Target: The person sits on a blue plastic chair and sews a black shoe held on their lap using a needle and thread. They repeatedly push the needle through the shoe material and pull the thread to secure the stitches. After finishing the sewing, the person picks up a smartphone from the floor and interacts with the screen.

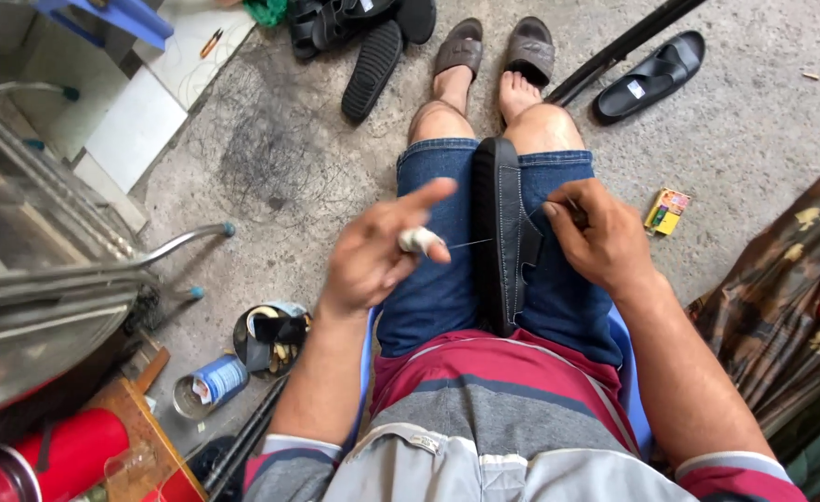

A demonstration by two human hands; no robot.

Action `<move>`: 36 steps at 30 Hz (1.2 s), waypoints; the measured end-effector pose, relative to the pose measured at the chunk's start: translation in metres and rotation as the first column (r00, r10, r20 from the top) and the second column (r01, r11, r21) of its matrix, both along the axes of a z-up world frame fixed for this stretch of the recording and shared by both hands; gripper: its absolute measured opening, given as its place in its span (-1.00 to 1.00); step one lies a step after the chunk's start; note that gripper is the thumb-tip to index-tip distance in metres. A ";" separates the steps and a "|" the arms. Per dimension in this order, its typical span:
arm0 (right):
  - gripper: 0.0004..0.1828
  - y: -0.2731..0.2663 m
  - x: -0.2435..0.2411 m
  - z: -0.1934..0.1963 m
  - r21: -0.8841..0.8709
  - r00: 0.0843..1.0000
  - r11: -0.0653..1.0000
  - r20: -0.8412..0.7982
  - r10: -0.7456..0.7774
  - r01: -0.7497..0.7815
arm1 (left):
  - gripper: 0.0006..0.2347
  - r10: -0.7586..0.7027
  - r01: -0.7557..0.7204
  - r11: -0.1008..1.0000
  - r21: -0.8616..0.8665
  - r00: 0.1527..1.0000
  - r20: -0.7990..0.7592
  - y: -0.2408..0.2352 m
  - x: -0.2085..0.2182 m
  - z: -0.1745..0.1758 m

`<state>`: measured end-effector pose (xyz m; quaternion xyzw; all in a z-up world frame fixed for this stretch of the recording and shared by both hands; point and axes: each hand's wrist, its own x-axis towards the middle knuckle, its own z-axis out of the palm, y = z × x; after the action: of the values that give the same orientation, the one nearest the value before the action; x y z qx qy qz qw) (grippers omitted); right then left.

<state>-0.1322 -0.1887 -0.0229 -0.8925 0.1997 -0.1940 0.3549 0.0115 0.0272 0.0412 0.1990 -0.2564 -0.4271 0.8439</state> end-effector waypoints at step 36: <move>-0.69 -0.027 0.024 0.071 0.017 0.679 0.688 -0.147 0.720 -0.726 | -0.57 -0.163 -0.648 0.682 0.341 0.320 0.933 -0.017 -0.033 -0.029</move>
<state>-0.1087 -0.2161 0.0483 -0.9176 -0.1482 0.0215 0.3682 -0.0219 0.0101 0.0120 0.7321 -0.4701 -0.1516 0.4691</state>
